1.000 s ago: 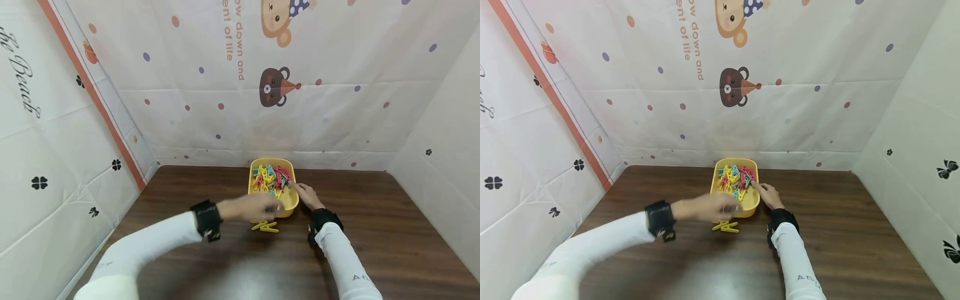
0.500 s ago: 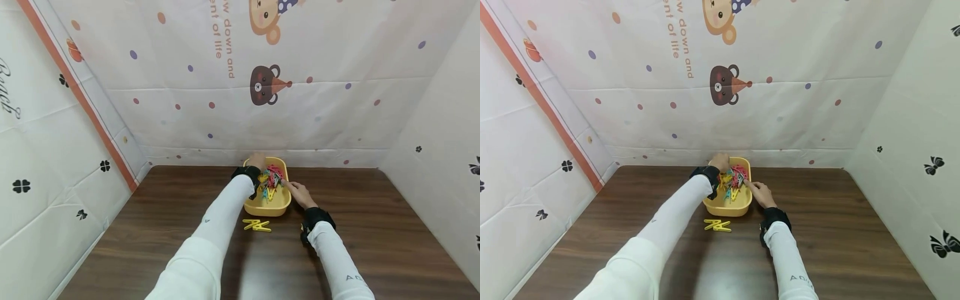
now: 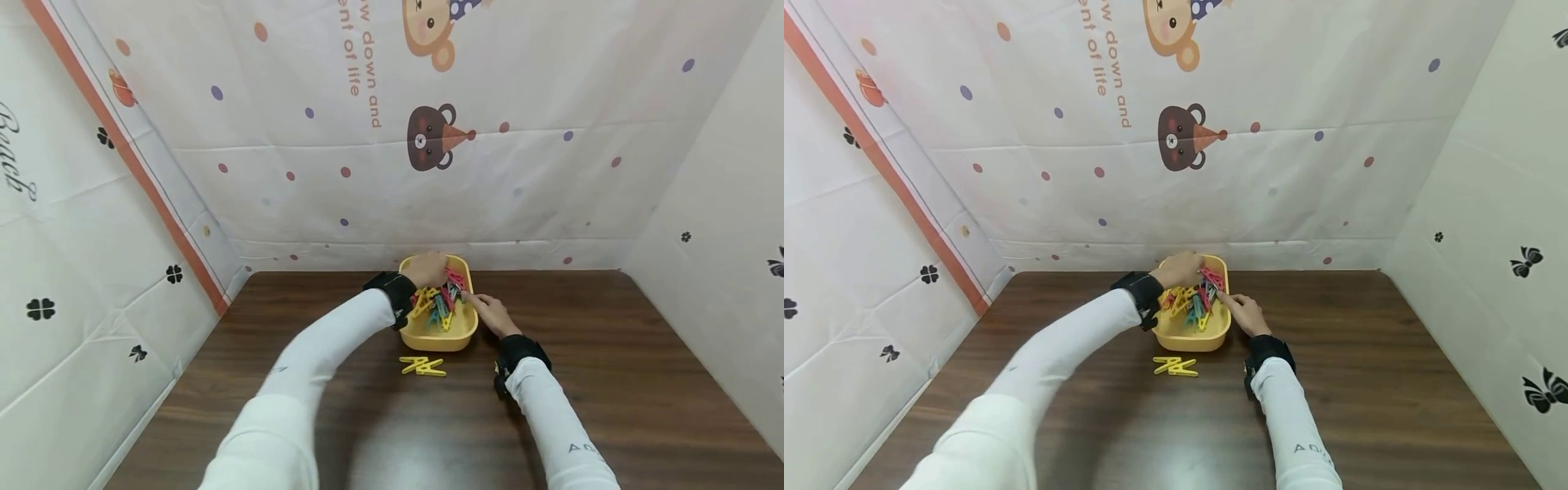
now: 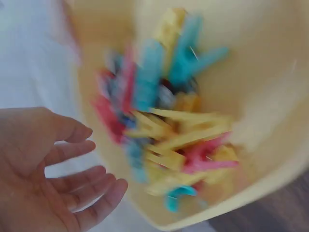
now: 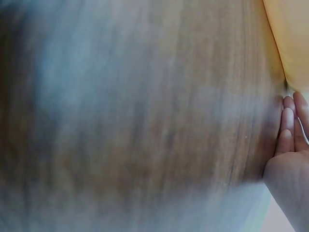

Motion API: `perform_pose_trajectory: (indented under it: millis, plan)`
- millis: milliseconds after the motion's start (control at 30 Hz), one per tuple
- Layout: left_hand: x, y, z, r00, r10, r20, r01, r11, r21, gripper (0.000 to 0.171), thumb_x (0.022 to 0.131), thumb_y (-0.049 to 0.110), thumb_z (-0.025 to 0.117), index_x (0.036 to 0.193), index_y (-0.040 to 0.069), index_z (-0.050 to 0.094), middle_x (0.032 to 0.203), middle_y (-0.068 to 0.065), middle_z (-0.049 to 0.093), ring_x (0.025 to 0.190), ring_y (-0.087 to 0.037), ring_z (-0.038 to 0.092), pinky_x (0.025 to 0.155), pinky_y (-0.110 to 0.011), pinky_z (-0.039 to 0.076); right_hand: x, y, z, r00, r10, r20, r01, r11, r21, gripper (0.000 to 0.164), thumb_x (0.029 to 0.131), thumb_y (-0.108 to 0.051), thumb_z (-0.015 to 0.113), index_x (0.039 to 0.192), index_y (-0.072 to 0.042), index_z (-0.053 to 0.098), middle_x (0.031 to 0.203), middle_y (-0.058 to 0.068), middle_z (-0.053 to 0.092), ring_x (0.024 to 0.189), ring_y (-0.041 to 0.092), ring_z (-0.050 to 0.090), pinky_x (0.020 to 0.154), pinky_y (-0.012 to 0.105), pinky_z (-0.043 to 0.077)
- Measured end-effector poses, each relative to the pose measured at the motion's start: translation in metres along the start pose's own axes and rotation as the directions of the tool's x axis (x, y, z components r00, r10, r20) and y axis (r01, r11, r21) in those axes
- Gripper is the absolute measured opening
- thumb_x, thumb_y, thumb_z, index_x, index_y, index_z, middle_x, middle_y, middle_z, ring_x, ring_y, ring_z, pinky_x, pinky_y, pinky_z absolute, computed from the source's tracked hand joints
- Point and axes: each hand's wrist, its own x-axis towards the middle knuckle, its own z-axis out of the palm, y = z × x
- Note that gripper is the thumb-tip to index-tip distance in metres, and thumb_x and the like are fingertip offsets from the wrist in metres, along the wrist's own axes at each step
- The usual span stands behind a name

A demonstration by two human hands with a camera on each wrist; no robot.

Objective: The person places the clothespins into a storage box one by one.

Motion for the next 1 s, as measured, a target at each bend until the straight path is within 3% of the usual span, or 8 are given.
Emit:
perform_pose_trajectory:
  millis: [67,167,333,467,600,833,900,1000]
  plan:
    - [-0.026,0.007,-0.009,0.992,0.11,-0.066,-0.107,0.993,0.043,0.009,0.101,0.018,0.059,0.099,0.013,0.067,0.093,-0.002,0.061,0.077,-0.013,0.054,0.062,-0.025,0.04,0.001,0.0,-0.001,1.0,-0.009,0.001,0.009,1.0,-0.001,0.087,0.103,-0.063,0.037,0.156,0.006,0.033,0.161,0.032,0.031,0.149,0.048,0.03,0.121,0.06,0.026]
    - [-0.069,0.019,-0.009,0.95,0.282,-0.136,-0.27,0.957,0.103,0.021,0.1,0.018,0.061,0.117,0.013,0.072,0.108,-0.004,0.069,0.087,-0.014,0.063,0.062,-0.023,0.048,0.002,0.001,0.0,1.0,-0.011,0.0,0.011,1.0,-0.002,0.086,0.103,-0.062,0.037,0.155,0.007,0.034,0.16,0.032,0.032,0.149,0.048,0.03,0.122,0.059,0.026]
    - [-0.137,0.034,0.037,0.852,0.511,-0.11,-0.47,0.841,0.269,0.017,0.098,0.027,0.066,0.111,0.019,0.073,0.099,0.003,0.07,0.084,-0.008,0.065,0.056,-0.017,0.047,-0.004,0.003,-0.001,1.0,0.006,0.007,-0.006,1.0,0.002,0.088,0.103,-0.062,0.037,0.155,0.008,0.032,0.16,0.033,0.031,0.149,0.048,0.029,0.121,0.06,0.026]
    - [-0.17,0.03,0.076,0.847,0.531,0.019,-0.479,0.747,0.46,0.027,0.099,0.033,0.065,0.124,0.023,0.067,0.116,0.004,0.067,0.102,-0.01,0.06,0.071,-0.018,0.053,-0.002,-0.001,-0.001,1.0,0.012,0.023,-0.012,1.0,0.003,0.091,0.102,-0.064,0.036,0.158,0.008,0.027,0.161,0.034,0.028,0.15,0.049,0.027,0.121,0.061,0.026]
    - [-0.182,0.024,0.095,0.843,0.535,0.058,-0.473,0.685,0.554,0.032,0.1,0.033,0.065,0.131,0.023,0.063,0.126,0.003,0.063,0.108,-0.012,0.055,0.082,-0.02,0.053,-0.001,-0.003,-0.002,0.999,0.025,0.022,-0.025,1.0,-0.001,0.09,0.102,-0.063,0.036,0.158,0.007,0.026,0.162,0.034,0.027,0.15,0.049,0.027,0.122,0.06,0.025]
    - [-0.196,0.023,0.1,0.777,0.63,-0.01,-0.554,0.691,0.465,0.03,0.091,0.024,0.076,0.12,0.026,0.069,0.112,0.008,0.067,0.101,-0.009,0.055,0.078,-0.018,0.048,-0.002,-0.003,-0.004,0.999,0.043,0.025,-0.043,0.999,-0.017,0.09,0.102,-0.065,0.035,0.158,0.005,0.028,0.163,0.032,0.027,0.151,0.047,0.026,0.123,0.06,0.023]
    - [-0.199,0.023,0.099,0.777,0.628,-0.038,-0.554,0.711,0.433,0.026,0.093,0.022,0.074,0.118,0.027,0.071,0.111,0.008,0.067,0.101,-0.01,0.055,0.078,-0.02,0.048,-0.001,-0.004,-0.003,0.999,0.043,0.029,-0.042,0.999,-0.02,0.091,0.102,-0.065,0.035,0.158,0.005,0.028,0.163,0.032,0.027,0.151,0.047,0.026,0.123,0.06,0.023]
    - [-0.202,0.019,0.1,0.798,0.599,-0.063,-0.542,0.759,0.361,0.023,0.097,0.02,0.069,0.119,0.025,0.071,0.116,0.005,0.065,0.103,-0.012,0.055,0.081,-0.022,0.049,-0.001,-0.004,-0.002,0.999,0.044,0.029,-0.044,0.999,-0.015,0.091,0.102,-0.065,0.036,0.158,0.005,0.027,0.163,0.032,0.026,0.151,0.047,0.026,0.123,0.06,0.023]
